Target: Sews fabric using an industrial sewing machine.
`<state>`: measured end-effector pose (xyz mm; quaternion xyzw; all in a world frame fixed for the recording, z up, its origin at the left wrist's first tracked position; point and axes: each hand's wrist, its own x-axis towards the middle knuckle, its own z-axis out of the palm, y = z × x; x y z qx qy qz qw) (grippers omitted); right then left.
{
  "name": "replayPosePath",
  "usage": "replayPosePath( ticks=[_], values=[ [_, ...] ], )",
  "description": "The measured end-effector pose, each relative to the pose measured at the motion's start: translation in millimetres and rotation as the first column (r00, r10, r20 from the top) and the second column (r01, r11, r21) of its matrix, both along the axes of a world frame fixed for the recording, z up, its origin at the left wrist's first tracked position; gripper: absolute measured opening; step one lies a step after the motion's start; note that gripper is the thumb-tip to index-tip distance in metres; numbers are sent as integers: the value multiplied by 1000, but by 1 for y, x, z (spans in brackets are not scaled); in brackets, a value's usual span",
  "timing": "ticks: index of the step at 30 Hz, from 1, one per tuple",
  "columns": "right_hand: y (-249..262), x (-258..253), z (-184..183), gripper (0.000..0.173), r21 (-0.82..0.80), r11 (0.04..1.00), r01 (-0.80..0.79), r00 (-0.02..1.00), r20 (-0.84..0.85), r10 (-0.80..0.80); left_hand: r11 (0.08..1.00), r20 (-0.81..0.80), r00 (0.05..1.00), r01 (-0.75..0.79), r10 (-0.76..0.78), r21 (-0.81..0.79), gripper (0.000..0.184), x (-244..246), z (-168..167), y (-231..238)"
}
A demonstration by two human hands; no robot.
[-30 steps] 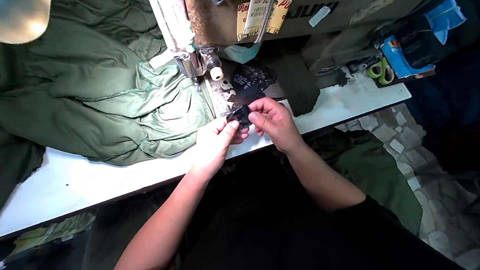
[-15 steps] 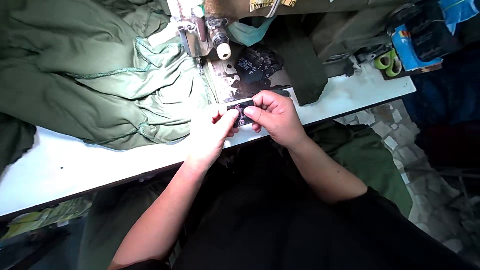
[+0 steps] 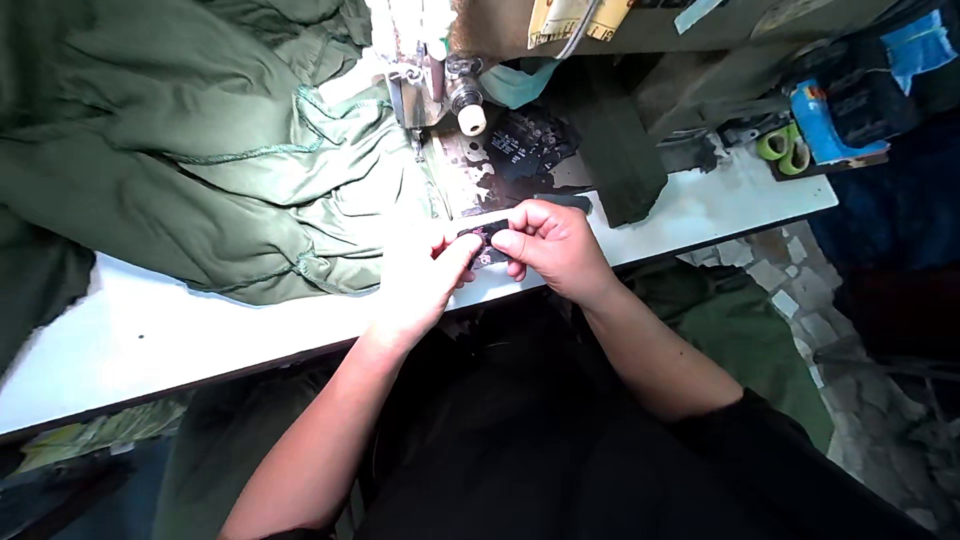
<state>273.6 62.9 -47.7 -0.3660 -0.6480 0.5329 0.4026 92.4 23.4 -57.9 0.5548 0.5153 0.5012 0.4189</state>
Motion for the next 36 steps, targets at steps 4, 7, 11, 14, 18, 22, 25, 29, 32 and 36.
replayPosePath(
  ticks=[4, 7, 11, 14, 18, 22, 25, 29, 32, 36],
  values=[
    [33, -19, -10, 10, -105, 993, 54, 998, 27, -52, 976, -133, 967, -220, 216, -11, 11, -45, -1, 15],
    [49, -45, -14, 48, -414, 907, 77, 993, -48, -106, 914, 14, 914, -405, 405, -13, 4, -72, -16, 11],
    [21, -80, -15, 48, -574, 809, -127, 986, -159, 42, 831, 95, 826, -547, 556, -106, 6, -75, -21, -29],
    [3, -90, -19, 65, -431, 873, -229, 967, 1, 254, 827, 213, 799, -548, 562, -127, 2, -74, -17, -38],
    [-14, -73, -11, 45, -247, 959, -139, 966, 181, 186, 961, -130, 975, -145, 179, 235, 11, -66, -10, -52],
    [-25, -44, -15, 62, -344, 927, -151, 973, 116, 201, 945, -653, 758, 218, -5, 246, 13, -28, -29, -44],
    [-15, -31, -13, 37, -170, 976, -137, 942, 282, 181, 929, -750, 651, 197, 117, 315, 7, -16, -43, -35],
    [38, -29, -29, 23, 487, 858, -167, 840, 526, -135, 939, -770, 624, 171, 131, 298, 11, -16, -39, -26],
    [58, -33, -38, 28, 605, 694, -391, 747, 648, -145, 930, -766, 628, 183, 138, 318, 14, -16, -34, -24],
    [40, -29, -46, 17, 705, 549, -449, 772, 616, -158, 952, -735, 672, 157, 92, 263, 13, -17, -28, -29]
  ],
)
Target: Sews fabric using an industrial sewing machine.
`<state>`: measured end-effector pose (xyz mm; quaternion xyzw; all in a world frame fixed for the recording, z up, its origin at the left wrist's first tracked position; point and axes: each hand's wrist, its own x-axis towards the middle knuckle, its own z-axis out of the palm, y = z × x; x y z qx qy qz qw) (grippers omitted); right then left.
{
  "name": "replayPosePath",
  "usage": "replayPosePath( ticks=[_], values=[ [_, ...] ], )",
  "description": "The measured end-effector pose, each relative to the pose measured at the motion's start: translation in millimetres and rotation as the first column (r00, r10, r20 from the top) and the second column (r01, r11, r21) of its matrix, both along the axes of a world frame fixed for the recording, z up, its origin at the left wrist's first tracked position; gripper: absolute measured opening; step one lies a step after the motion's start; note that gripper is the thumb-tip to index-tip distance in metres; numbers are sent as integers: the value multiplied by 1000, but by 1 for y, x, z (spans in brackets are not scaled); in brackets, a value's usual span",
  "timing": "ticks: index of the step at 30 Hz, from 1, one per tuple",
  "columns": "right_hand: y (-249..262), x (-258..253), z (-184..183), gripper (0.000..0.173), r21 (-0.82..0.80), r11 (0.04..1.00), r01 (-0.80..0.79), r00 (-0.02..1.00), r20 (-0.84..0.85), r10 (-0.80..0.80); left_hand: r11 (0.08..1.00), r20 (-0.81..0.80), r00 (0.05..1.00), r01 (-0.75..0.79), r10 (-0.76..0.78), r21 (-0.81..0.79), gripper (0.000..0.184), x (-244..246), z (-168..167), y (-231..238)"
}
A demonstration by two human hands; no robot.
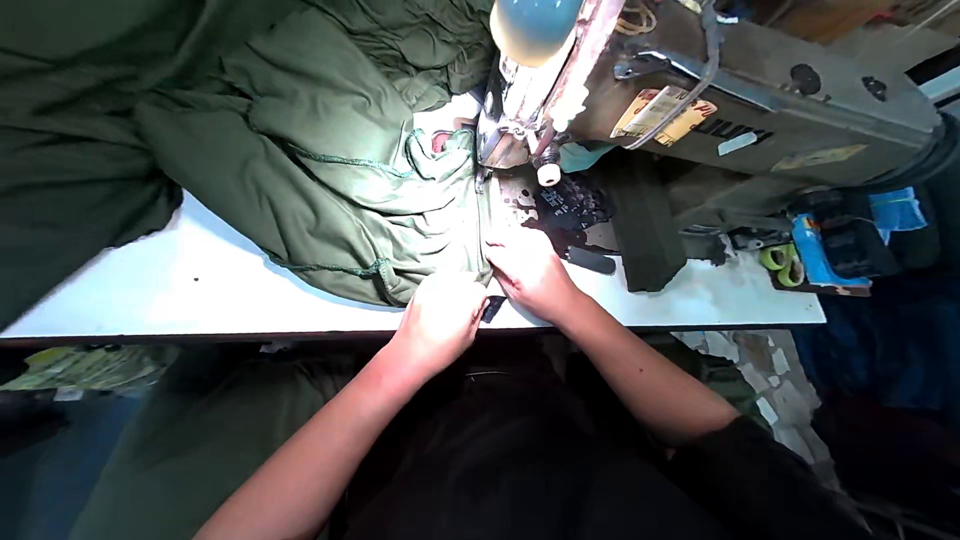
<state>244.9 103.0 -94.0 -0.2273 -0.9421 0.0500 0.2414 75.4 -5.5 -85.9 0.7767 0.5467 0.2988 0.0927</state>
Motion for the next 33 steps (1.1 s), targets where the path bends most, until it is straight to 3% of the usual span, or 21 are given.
replayPosePath(
  ticks=[2, 4, 6, 9, 11, 13, 15, 18, 19, 20, 21, 23, 25, 28, 33],
  values=[
    [-7, 2, -4, 15, -23, 1000, 13, 998, -54, -14, 987, 210, 976, -27, 61, -161, 17, -3, 16, 1],
    [-12, 3, -8, 18, -77, 996, 54, 991, -116, -63, 957, 447, 876, -52, 181, -286, 16, -9, 35, 13],
    [-17, 1, -12, 15, -77, 994, 80, 987, -135, -90, 948, 556, 793, -82, 248, -307, 15, -16, 41, 36],
    [-18, -4, -13, 15, -44, 994, 99, 991, -89, -102, 941, 391, 858, -274, 333, -201, 30, -44, 20, 69],
    [-20, -7, -14, 16, -32, 994, 107, 992, -70, -109, 884, 286, 840, -411, 462, -222, 36, -67, 13, 81],
    [-22, -9, -15, 16, -43, 992, 117, 990, -70, -119, 862, 282, 816, -456, 505, -222, 32, -73, 18, 86],
    [-23, -10, -15, 17, -64, 991, 117, 989, -84, -122, 876, 430, 763, -409, 482, -256, 23, -63, 30, 87],
    [-23, -12, -17, 17, -70, 992, 108, 988, -104, -115, 938, 731, 604, -87, 317, -334, 8, -39, 43, 95],
    [-23, -12, -17, 17, -77, 991, 108, 988, -100, -115, 925, 720, 629, 1, 294, -379, 6, -35, 41, 100],
    [-24, -11, -16, 17, -84, 990, 111, 988, -95, -118, 895, 628, 720, 21, 296, -446, 13, -35, 38, 105],
    [-24, -10, -16, 17, -87, 989, 116, 988, -93, -124, 849, 468, 827, -21, 311, -528, 22, -39, 35, 108],
    [-25, -10, -17, 18, -97, 988, 122, 986, -101, -132, 761, 190, 925, -141, 329, -633, 31, -44, 35, 110],
    [-26, -10, -19, 20, -100, 987, 127, 984, -112, -138, 717, 107, 940, -169, 323, -676, 30, -47, 36, 111],
    [-28, -9, -17, 19, -128, 982, 139, 983, -100, -152, 680, 106, 955, -119, 279, -724, 25, -48, 39, 113],
    [-29, -10, -17, 19, -129, 980, 154, 983, -84, -166, 694, 52, 944, -203, 327, -691, 31, -38, 36, 110]
  ],
)
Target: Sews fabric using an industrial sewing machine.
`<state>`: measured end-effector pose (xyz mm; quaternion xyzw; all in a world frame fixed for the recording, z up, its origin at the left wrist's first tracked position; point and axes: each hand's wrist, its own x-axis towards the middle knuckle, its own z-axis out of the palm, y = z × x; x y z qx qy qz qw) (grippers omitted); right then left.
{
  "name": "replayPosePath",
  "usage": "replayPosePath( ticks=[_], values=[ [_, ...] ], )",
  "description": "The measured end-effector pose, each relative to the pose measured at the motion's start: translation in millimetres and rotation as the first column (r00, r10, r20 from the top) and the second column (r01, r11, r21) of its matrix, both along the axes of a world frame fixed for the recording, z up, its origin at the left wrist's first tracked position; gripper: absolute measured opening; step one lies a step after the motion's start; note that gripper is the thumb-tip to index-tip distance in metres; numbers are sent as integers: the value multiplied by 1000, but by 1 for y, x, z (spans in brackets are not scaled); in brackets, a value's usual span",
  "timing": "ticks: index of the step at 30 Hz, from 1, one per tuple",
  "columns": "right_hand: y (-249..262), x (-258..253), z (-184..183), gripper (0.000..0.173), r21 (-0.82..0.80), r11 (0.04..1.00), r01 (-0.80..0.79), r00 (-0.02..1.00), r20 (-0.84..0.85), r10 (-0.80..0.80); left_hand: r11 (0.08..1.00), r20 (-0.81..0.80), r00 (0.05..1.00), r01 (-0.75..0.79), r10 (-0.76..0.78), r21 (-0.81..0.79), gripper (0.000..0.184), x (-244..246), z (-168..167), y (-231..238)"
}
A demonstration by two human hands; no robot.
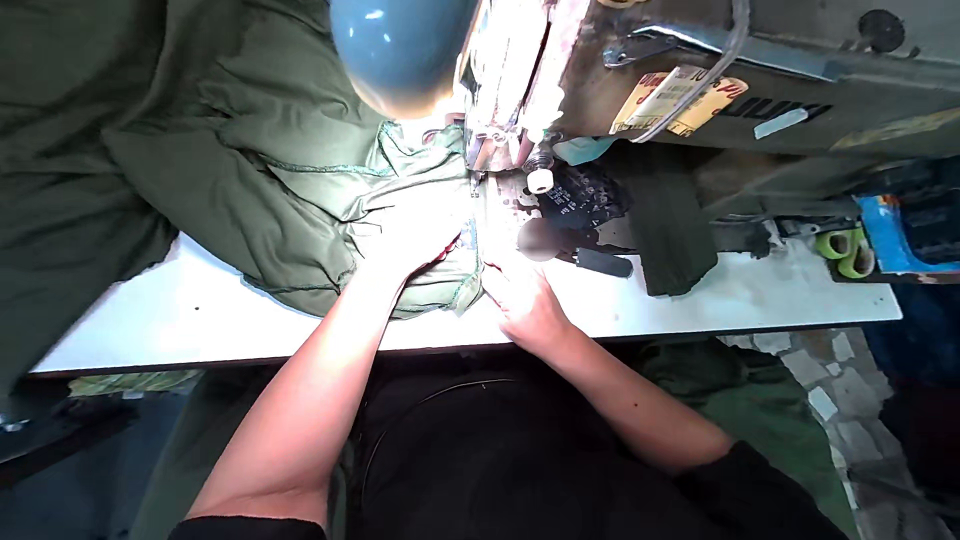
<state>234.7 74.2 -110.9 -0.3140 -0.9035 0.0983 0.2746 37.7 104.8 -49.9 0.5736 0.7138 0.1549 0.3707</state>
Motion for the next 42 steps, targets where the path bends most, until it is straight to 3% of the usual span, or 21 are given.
replayPosePath(
  ticks=[7, 17, 19, 21, 25, 26, 28, 29, 31, 34, 42],
  values=[
    [0, 0, 1, 18, 11, 1000, -3, 1000, 5, 3, 998, -121, 991, 63, -60, 21, 35, 4, 4, 0],
    [1, 0, 2, 15, 20, 1000, -13, 1000, 23, 13, 986, -118, 985, 140, -129, 90, 34, 5, 8, -4],
    [1, 1, 3, 13, 28, 999, -27, 999, 40, 26, 967, -164, 979, 152, -119, 205, 35, -1, -13, -5],
    [1, 2, 6, 13, 42, 998, -48, 996, 73, 45, 883, -299, 953, 173, -39, 436, 36, -9, -54, -3],
    [2, 6, 13, 15, 42, 993, -110, 984, 146, 102, 933, -394, 918, 170, -33, 317, 35, 17, -16, -14],
    [3, 6, 15, 16, 47, 991, -127, 981, 156, 119, 901, -416, 908, 220, -49, 375, 36, 19, -14, -17],
    [4, 6, 17, 16, 79, 985, -155, 977, 159, 141, 727, -451, 882, 400, -138, 559, 40, 16, -26, -19],
    [4, 5, 18, 15, 100, 981, -166, 976, 160, 149, 658, -458, 859, 482, -227, 579, 43, 14, -33, -18],
    [4, 4, 21, 14, 105, 980, -171, 969, 197, 148, 599, -524, 782, 608, -338, 521, 49, 8, -42, -16],
    [2, 0, 25, 16, 106, 981, -161, 965, 223, 134, 576, -606, 708, 681, -362, 452, 56, -3, -44, -19],
    [2, 2, 27, 16, 107, 981, -162, 965, 224, 135, 601, -660, 654, 711, -371, 366, 59, -3, -36, -25]
  ],
)
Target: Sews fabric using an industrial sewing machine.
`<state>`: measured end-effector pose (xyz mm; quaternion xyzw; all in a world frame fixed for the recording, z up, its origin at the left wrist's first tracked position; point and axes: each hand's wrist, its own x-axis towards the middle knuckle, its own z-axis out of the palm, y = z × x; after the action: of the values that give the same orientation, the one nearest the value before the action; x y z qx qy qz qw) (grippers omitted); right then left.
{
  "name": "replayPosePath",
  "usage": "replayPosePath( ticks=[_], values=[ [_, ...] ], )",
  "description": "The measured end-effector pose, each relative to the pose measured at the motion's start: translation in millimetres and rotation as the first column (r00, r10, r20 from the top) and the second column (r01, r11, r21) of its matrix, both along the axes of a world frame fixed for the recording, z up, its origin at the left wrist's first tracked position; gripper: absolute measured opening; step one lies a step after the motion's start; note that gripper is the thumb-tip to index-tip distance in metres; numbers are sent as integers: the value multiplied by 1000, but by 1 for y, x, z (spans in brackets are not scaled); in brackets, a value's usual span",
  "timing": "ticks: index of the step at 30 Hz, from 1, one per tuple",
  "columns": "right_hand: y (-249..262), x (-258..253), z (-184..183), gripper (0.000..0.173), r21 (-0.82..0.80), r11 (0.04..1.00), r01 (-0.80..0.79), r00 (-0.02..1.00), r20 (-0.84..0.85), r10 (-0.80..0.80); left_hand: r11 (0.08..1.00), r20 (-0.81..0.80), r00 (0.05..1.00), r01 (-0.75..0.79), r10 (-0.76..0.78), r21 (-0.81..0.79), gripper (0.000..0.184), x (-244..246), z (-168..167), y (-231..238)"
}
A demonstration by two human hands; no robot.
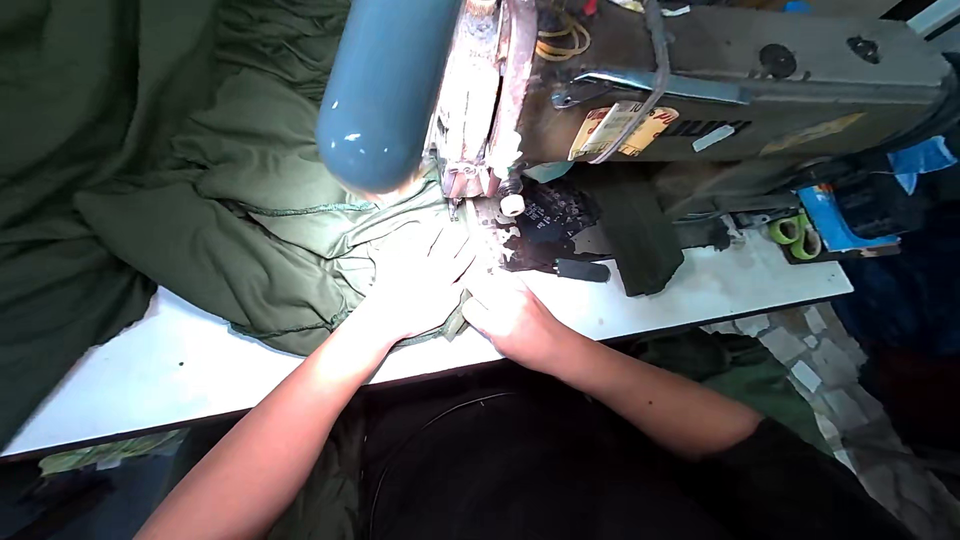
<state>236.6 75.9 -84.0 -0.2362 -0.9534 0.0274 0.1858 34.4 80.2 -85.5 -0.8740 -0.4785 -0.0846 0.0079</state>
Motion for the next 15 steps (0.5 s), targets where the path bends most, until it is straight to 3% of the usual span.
replayPosePath(
  ticks=[3, 7, 15],
  values=[
    [2, 1, -3, 16, 7, 1000, -10, 1000, 24, 9, 1000, 101, 995, -6, 5, 9, 56, -2, -6, 3],
    [7, -1, 1, 16, -15, 999, -32, 999, -17, 31, 980, 326, 937, 64, -125, 191, 40, -8, -18, 3],
    [22, -5, 3, 10, 10, 1000, -7, 996, 93, 6, 976, 304, 946, 49, -114, 214, 41, -12, -17, 17]
  ],
)
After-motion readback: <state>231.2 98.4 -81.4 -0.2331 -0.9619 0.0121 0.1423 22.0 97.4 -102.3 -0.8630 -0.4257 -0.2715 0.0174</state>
